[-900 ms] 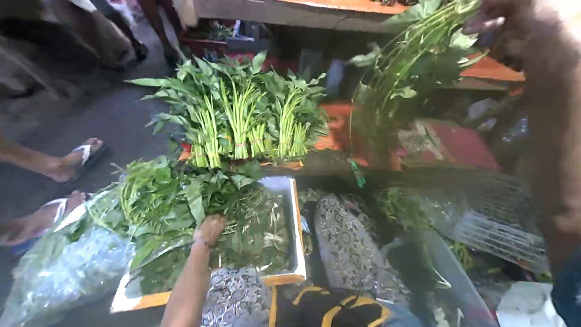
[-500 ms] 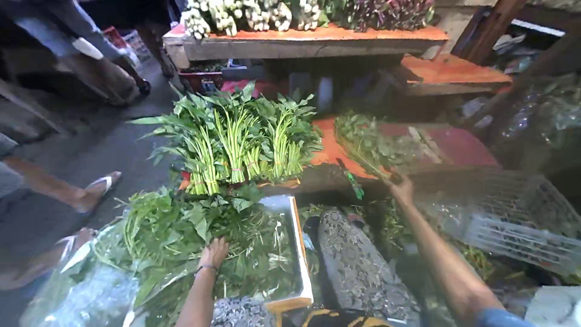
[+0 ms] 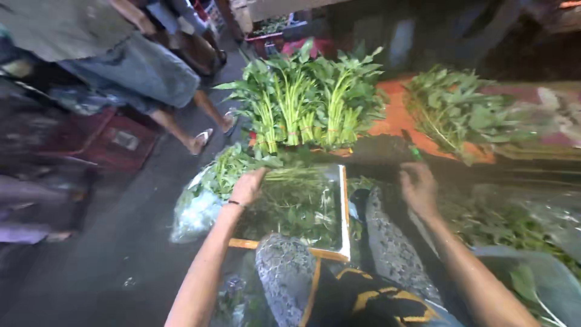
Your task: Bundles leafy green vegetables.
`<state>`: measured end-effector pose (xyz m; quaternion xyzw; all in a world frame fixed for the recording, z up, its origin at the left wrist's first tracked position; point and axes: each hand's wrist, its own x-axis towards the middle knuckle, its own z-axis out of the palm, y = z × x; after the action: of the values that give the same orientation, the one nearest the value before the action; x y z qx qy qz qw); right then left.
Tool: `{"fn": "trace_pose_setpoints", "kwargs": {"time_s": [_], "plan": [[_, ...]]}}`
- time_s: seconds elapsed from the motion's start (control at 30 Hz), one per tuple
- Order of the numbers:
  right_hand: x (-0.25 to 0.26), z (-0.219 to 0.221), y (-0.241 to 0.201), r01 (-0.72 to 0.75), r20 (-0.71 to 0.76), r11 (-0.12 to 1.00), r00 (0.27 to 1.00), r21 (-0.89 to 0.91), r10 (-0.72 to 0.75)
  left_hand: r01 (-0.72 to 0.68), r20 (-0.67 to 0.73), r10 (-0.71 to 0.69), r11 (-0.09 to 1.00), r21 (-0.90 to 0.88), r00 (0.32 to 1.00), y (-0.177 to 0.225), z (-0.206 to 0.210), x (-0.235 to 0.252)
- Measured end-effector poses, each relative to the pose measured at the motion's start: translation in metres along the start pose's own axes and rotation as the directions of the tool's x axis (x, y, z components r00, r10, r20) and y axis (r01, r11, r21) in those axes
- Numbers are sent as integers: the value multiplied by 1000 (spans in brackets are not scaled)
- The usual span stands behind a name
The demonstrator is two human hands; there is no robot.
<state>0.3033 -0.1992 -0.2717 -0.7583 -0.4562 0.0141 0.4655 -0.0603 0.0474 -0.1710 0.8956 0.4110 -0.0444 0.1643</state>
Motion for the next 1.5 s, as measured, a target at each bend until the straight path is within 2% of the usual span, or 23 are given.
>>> {"fn": "trace_pose_setpoints", "kwargs": {"time_s": [0.13, 0.2, 0.3, 0.4, 0.47, 0.53, 0.57, 0.6, 0.63, 0.7, 0.73, 0.77, 0.8, 0.83, 0.93, 1.07, 1.13, 1.2, 1.27, 1.33, 1.37, 1.43, 1.5], "plan": [[5, 36, -54, -43, 226, 960, 974, 277, -21, -39, -141, 12, 980, -194, 990, -2, -58, -14], [4, 53, -79, -42, 230, 915, 972, 401, -56, -32, -207, -35, 950, -310, 978, -1, -75, -22], [7, 65, -109, 19, 166, 883, 980, 469, -109, -57, -326, -121, 871, -488, 938, 7, -82, -36], [25, 69, -133, 85, 14, 837, 994, 541, -110, -102, -442, -214, 801, -589, 871, 17, -61, -42], [41, 71, -155, -8, -46, 720, 997, 694, 56, -125, -539, -284, 790, -601, 793, 37, -36, -42], [59, 76, -175, -212, 99, 532, 967, 820, 233, -150, -616, -337, 784, -602, 713, 68, -4, -40], [69, 81, -179, -308, 211, 453, 944, 837, 253, -158, -633, -351, 780, -605, 690, 86, 15, -38], [78, 89, -181, -386, 310, 396, 919, 833, 244, -157, -630, -361, 774, -614, 688, 105, 34, -36], [84, 97, -183, -449, 389, 370, 892, 813, 229, -147, -596, -360, 758, -635, 718, 121, 52, -33], [90, 117, -181, -519, 475, 434, 853, 736, 214, -63, -434, -314, 747, -662, 844, 139, 79, -29], [88, 125, -176, -511, 483, 500, 853, 699, 196, 22, -289, -270, 764, -644, 918, 141, 85, -29], [85, 131, -169, -498, 495, 565, 851, 658, 174, 104, -141, -229, 799, -592, 963, 139, 86, -29], [81, 135, -162, -484, 512, 615, 846, 623, 147, 170, -44, -226, 832, -528, 973, 137, 82, -32], [77, 138, -156, -469, 525, 650, 842, 598, 125, 208, -45, -263, 845, -493, 964, 136, 76, -37], [61, 141, -144, -469, 550, 683, 827, 560, 117, 146, -279, -368, 797, -586, 887, 138, 62, -48], [33, 145, -148, -501, 542, 621, 828, 603, 142, 131, -101, -336, 601, -788, 936, 130, 77, -23], [27, 147, -147, -510, 550, 599, 824, 618, 134, 66, -91, -317, 453, -889, 944, 122, 99, -9], [24, 146, -138, -530, 605, 599, 791, 600, 95, 6, -100, -328, 306, -952, 939, 120, 118, -2], [28, 131, -137, -543, 714, 700, 697, 464, 67, -26, -107, -367, 218, -976, 924, 118, 131, 3], [41, 108, -145, -430, 779, 873, 619, 231, 99, -72, -136, -414, 166, -984, 900, 115, 136, 3], [49, 100, -147, -309, 776, 943, 623, 123, 103, -90, -139, -423, 135, -987, 895, 115, 135, 2], [59, 95, -141, -87, 708, 996, 704, 14, 52, -98, -137, -421, 113, -989, 897, 115, 133, -1], [60, 96, -139, -89, 596, 994, 803, 70, 30, -101, -140, -415, 116, -988, 899, 118, 132, 0]]}}
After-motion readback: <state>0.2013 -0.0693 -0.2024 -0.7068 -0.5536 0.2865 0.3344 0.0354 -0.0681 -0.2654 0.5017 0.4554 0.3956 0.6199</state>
